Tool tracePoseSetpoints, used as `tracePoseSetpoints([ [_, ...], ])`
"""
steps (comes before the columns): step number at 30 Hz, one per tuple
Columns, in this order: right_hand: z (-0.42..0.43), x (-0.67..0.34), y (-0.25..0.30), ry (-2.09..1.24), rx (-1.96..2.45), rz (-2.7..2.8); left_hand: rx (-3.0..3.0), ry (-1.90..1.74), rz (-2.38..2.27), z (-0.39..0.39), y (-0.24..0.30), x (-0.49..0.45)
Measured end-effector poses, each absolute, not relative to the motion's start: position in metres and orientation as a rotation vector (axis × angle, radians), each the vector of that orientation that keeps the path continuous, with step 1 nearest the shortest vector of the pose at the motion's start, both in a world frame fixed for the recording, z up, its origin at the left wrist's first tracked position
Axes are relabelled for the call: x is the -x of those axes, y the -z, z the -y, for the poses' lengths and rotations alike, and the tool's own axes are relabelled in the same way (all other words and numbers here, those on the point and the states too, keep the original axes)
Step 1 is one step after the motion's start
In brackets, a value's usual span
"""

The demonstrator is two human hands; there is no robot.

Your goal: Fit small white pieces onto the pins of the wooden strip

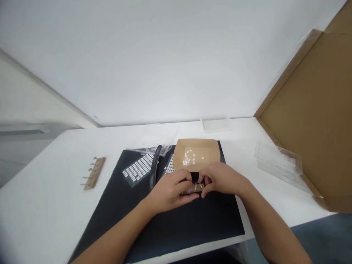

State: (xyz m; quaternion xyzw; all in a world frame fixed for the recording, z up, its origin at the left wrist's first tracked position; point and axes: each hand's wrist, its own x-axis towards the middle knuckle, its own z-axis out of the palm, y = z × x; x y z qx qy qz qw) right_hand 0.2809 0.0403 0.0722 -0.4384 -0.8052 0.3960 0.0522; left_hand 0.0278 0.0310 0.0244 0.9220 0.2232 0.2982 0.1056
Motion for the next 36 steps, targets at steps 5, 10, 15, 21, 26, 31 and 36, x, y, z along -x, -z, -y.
tracePoseSetpoints([
  [5, -0.040, -0.281, -0.071, -1.193, 1.336, 2.465, -2.707, -0.919, -0.643, -0.031, -0.027, -0.029],
  [10, -0.039, -0.281, -0.072, -1.166, 1.368, 2.471, -2.688, -0.902, -0.590, -0.029, -0.032, -0.031],
  [15, -0.039, -0.279, -0.076, -1.171, 1.413, 2.486, -2.716, -0.858, -0.564, -0.028, -0.032, -0.032],
  [21, -0.038, -0.281, -0.083, -1.203, 1.421, 2.421, -2.708, -0.826, -0.569, -0.029, -0.032, -0.032],
  [26, -0.036, -0.283, -0.086, -1.131, 1.329, 2.470, -2.659, -0.878, -0.643, -0.029, -0.034, -0.031],
  [31, -0.037, -0.283, -0.083, -1.051, 1.240, 2.525, -2.648, -0.911, -0.675, -0.030, -0.033, -0.030],
  [36, -0.039, -0.282, -0.080, -1.046, 1.194, 2.507, -2.651, -0.905, -0.681, -0.030, -0.032, -0.030],
])
